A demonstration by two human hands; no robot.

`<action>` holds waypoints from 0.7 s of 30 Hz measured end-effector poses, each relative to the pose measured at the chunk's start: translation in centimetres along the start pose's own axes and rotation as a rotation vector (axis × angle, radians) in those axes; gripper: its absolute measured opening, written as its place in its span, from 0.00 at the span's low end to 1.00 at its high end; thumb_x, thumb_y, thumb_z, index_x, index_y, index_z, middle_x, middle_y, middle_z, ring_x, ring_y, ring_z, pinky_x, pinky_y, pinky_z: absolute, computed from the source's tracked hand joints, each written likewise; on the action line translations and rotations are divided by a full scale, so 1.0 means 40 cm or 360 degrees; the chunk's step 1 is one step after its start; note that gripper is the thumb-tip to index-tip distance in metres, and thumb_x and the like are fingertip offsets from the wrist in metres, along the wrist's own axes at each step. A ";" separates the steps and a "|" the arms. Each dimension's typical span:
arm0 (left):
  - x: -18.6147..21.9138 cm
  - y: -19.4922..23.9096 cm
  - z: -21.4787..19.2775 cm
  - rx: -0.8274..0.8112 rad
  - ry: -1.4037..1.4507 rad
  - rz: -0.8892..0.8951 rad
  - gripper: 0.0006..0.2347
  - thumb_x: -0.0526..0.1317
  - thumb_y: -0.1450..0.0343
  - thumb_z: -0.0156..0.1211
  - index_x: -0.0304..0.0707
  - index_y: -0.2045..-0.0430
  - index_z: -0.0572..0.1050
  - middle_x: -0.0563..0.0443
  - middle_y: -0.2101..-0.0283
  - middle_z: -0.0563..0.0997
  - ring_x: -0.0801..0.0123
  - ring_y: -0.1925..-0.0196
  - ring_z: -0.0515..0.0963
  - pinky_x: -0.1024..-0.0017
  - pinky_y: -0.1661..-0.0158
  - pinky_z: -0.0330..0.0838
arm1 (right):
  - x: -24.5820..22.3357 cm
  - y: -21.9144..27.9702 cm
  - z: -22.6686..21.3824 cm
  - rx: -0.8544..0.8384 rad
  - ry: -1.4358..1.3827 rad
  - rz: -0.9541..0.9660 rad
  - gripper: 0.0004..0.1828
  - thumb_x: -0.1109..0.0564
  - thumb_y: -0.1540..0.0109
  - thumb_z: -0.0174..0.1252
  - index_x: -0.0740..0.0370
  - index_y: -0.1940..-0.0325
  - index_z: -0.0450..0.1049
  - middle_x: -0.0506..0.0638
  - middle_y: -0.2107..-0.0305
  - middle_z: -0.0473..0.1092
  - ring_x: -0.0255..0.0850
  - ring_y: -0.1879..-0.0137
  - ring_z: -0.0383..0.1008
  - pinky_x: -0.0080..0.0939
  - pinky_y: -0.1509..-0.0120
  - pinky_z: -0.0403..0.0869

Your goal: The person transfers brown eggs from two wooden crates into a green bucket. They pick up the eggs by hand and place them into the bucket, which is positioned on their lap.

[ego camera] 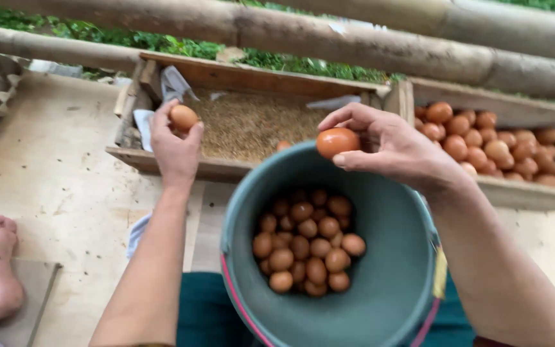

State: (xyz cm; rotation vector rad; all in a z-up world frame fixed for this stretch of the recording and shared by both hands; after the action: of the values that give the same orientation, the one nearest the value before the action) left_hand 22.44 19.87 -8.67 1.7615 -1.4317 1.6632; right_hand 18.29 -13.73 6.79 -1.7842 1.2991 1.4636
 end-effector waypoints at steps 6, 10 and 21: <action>0.490 0.219 -0.010 -0.0247 0.0269 0.0087 0.24 0.35 0.35 0.74 0.43 0.44 0.72 0.43 0.52 0.77 0.58 0.52 0.81 0.71 0.57 0.78 | 0.193 0.125 -0.022 0.0012 0.0670 0.0114 0.27 0.53 0.47 0.70 0.56 0.44 0.77 0.64 0.58 0.76 0.55 0.59 0.81 0.55 0.54 0.78; 0.542 0.351 0.154 -0.0714 0.0098 0.0076 0.20 0.37 0.39 0.72 0.42 0.53 0.76 0.37 0.58 0.80 0.43 0.54 0.83 0.58 0.60 0.80 | 0.402 0.103 -0.007 0.0048 0.1090 0.0282 0.24 0.43 0.49 0.69 0.44 0.49 0.77 0.48 0.58 0.80 0.54 0.49 0.80 0.55 0.46 0.77; 0.217 0.620 0.353 -0.1722 -0.1448 -0.0265 0.19 0.36 0.35 0.54 0.30 0.50 0.75 0.34 0.56 0.82 0.39 0.50 0.83 0.43 0.55 0.78 | 0.569 0.133 0.121 -0.0386 0.1687 0.0472 0.26 0.61 0.53 0.66 0.65 0.49 0.77 0.63 0.62 0.78 0.62 0.51 0.81 0.59 0.50 0.80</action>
State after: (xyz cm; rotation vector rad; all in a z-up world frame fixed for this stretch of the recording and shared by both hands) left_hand 8.62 -5.95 -14.27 1.8060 -1.8656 -0.2109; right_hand 10.72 -20.19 -14.89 -2.7943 1.9815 0.7640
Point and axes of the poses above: each hand's wrist, its own y-axis away from the middle knuckle, its own z-axis out of the palm, x = y × z, the point moved 10 cm from there along -y, towards the middle knuckle
